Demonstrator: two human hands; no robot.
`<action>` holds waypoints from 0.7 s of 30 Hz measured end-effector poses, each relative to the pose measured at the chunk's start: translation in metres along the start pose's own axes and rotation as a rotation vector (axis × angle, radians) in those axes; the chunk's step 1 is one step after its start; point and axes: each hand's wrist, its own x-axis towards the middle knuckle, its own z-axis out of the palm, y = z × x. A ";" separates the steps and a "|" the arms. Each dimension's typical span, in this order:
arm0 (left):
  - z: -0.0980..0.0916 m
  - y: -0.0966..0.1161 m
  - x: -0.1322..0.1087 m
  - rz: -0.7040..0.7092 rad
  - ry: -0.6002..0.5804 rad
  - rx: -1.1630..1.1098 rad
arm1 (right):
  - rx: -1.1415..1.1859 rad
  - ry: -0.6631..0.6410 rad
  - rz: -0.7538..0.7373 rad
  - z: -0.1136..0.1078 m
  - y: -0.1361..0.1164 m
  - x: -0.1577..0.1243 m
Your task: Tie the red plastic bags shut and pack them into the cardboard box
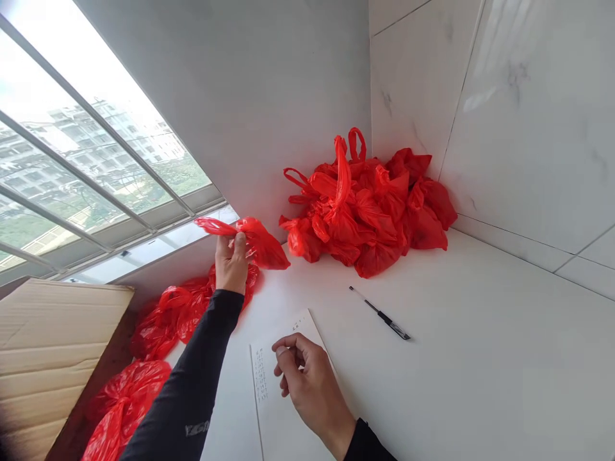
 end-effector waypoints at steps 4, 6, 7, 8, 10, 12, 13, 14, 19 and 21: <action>-0.043 0.046 -0.049 -0.049 0.009 -0.200 | 0.242 0.006 0.064 -0.005 -0.002 0.001; -0.060 0.062 -0.086 -0.117 -0.025 -0.388 | 0.343 -0.032 0.092 -0.006 -0.005 0.000; -0.066 0.067 -0.105 -0.161 -0.053 -0.411 | 0.377 -0.076 0.092 -0.006 -0.006 -0.001; -0.072 0.070 -0.123 -0.211 -0.096 -0.384 | 0.395 -0.124 0.085 -0.005 -0.008 -0.002; -0.082 0.071 -0.156 -0.308 -0.184 -0.263 | 0.381 -0.190 0.061 -0.003 -0.010 -0.006; -0.090 0.067 -0.182 -0.324 -0.133 -0.227 | 0.338 -0.196 0.051 -0.002 -0.011 -0.010; -0.094 0.064 -0.192 -0.309 -0.044 -0.260 | 0.323 -0.185 0.050 -0.001 -0.011 -0.012; -0.097 0.060 -0.202 -0.306 0.055 -0.319 | 0.318 -0.179 0.050 0.000 -0.011 -0.014; -0.096 0.040 -0.245 -0.632 0.040 -0.637 | 0.264 -0.288 0.062 0.004 -0.011 -0.025; -0.089 0.035 -0.259 -0.730 0.009 -0.753 | 0.081 -0.310 -0.014 0.006 -0.009 -0.028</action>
